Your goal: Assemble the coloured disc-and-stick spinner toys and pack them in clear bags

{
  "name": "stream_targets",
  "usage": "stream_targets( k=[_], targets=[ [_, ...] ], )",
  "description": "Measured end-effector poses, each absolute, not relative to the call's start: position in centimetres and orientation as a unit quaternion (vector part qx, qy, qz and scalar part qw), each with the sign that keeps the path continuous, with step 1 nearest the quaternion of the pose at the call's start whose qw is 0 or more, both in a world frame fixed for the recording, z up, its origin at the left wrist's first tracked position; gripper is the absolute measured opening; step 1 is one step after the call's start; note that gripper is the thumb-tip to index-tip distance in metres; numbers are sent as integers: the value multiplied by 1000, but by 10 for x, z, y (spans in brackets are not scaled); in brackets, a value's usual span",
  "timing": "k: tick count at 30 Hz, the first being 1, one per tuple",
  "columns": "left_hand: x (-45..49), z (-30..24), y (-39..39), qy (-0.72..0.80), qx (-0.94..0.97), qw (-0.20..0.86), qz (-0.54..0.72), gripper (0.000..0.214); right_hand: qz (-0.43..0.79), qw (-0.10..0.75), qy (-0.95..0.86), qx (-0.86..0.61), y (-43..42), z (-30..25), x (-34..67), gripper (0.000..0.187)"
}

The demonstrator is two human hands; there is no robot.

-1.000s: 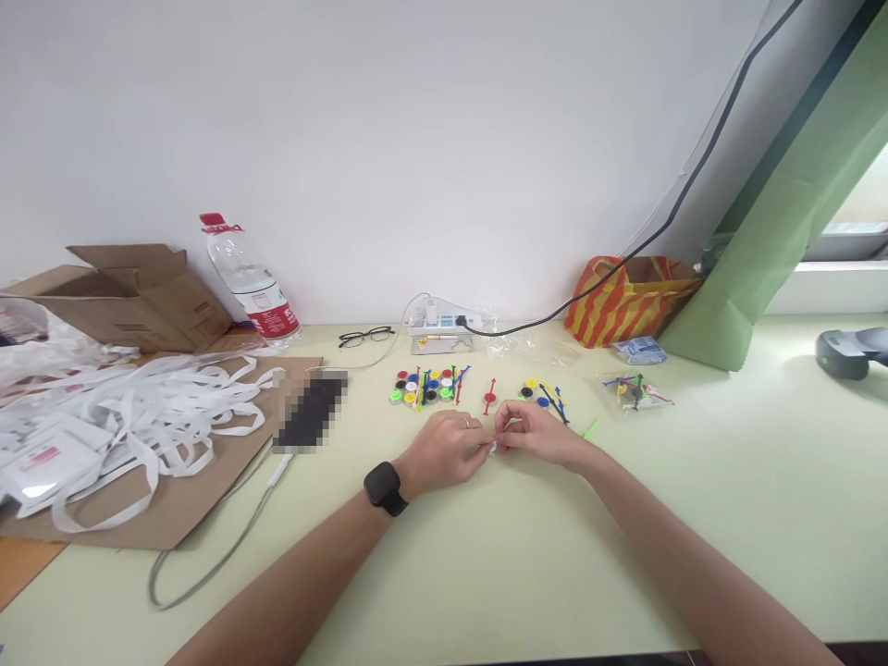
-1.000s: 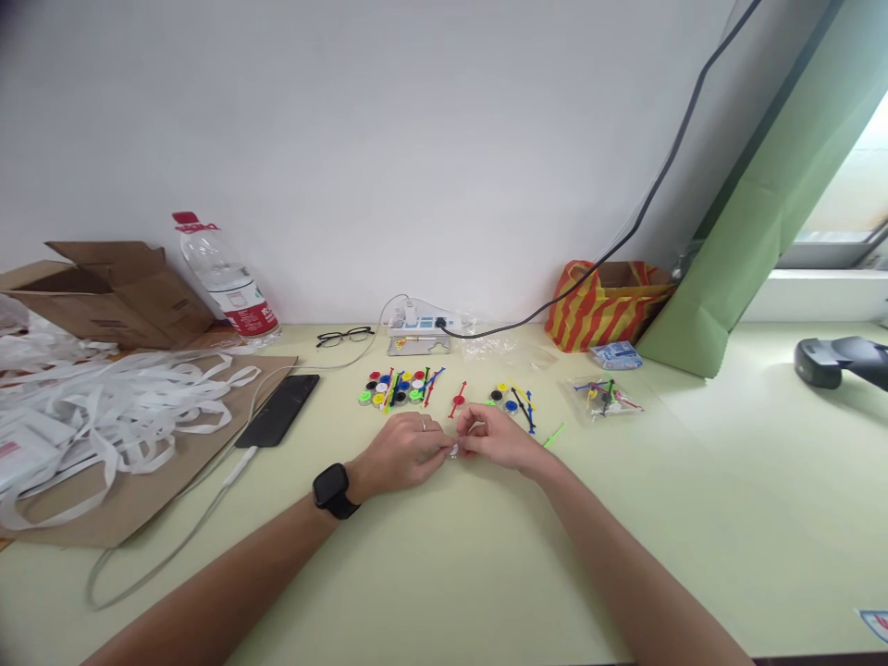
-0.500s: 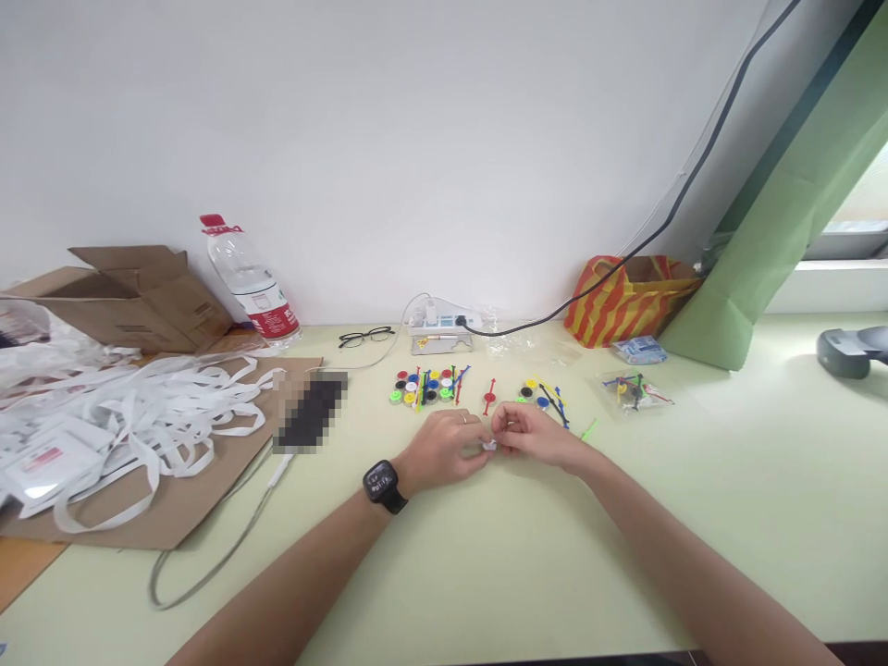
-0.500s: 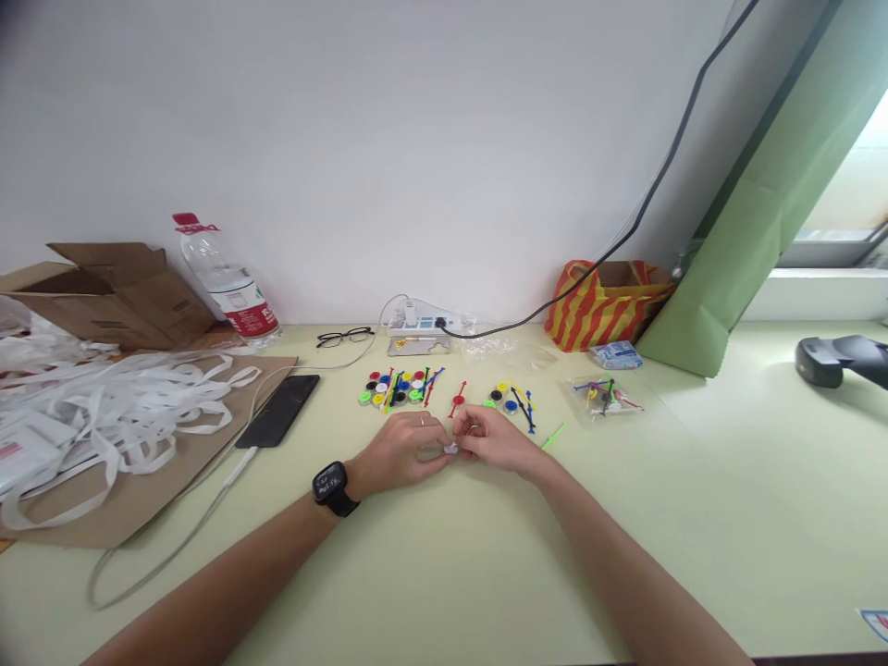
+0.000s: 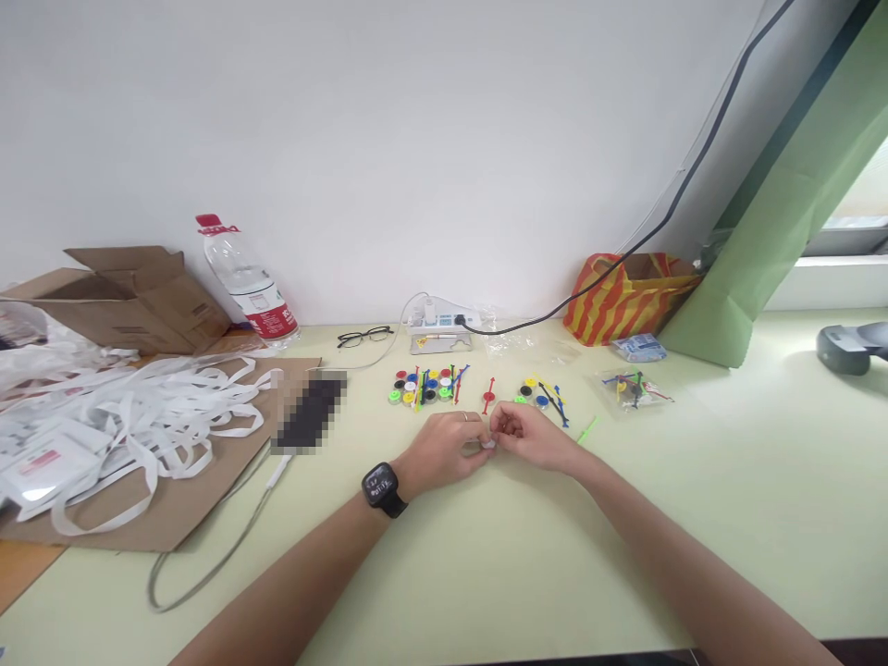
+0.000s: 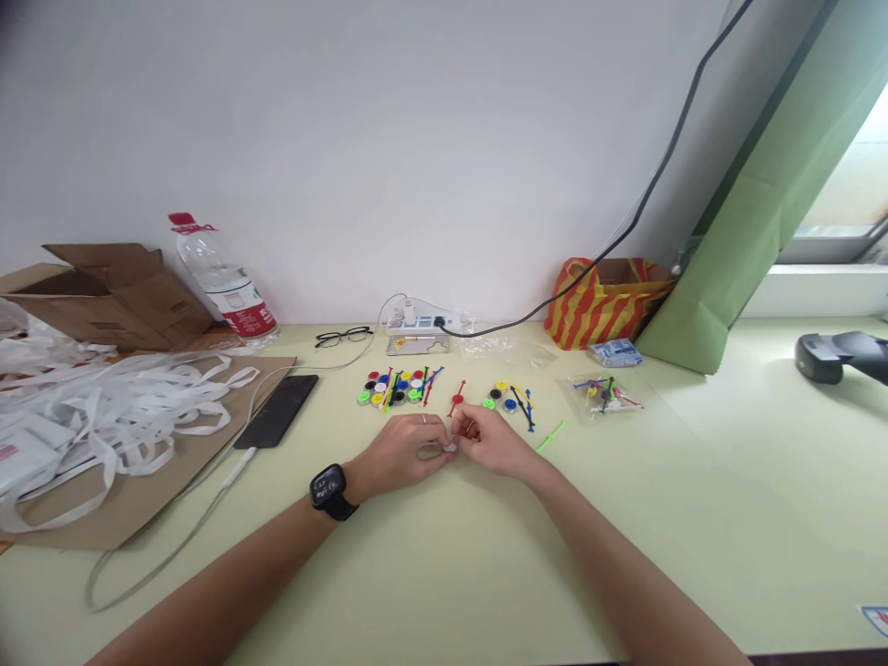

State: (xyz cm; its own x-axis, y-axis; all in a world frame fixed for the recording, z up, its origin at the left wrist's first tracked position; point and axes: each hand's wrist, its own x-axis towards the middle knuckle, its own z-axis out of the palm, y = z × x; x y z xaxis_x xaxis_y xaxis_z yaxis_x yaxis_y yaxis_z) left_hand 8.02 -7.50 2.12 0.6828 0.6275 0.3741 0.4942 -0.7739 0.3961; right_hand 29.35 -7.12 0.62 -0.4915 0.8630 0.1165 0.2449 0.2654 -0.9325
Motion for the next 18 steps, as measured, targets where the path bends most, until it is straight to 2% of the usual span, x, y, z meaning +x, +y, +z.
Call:
stream_targets(
  k=[7,12,18],
  targets=[
    [84,27,-79,327,904,151,229,10,480,326,-723,-376,-74,5,291,13],
    [85,24,-82,328,907,126,231,12,450,322,-733,-396,-72,11,295,5],
    [87,22,-85,308,904,74,287,22,348,332,-727,-490,-65,18,306,27]
  ],
)
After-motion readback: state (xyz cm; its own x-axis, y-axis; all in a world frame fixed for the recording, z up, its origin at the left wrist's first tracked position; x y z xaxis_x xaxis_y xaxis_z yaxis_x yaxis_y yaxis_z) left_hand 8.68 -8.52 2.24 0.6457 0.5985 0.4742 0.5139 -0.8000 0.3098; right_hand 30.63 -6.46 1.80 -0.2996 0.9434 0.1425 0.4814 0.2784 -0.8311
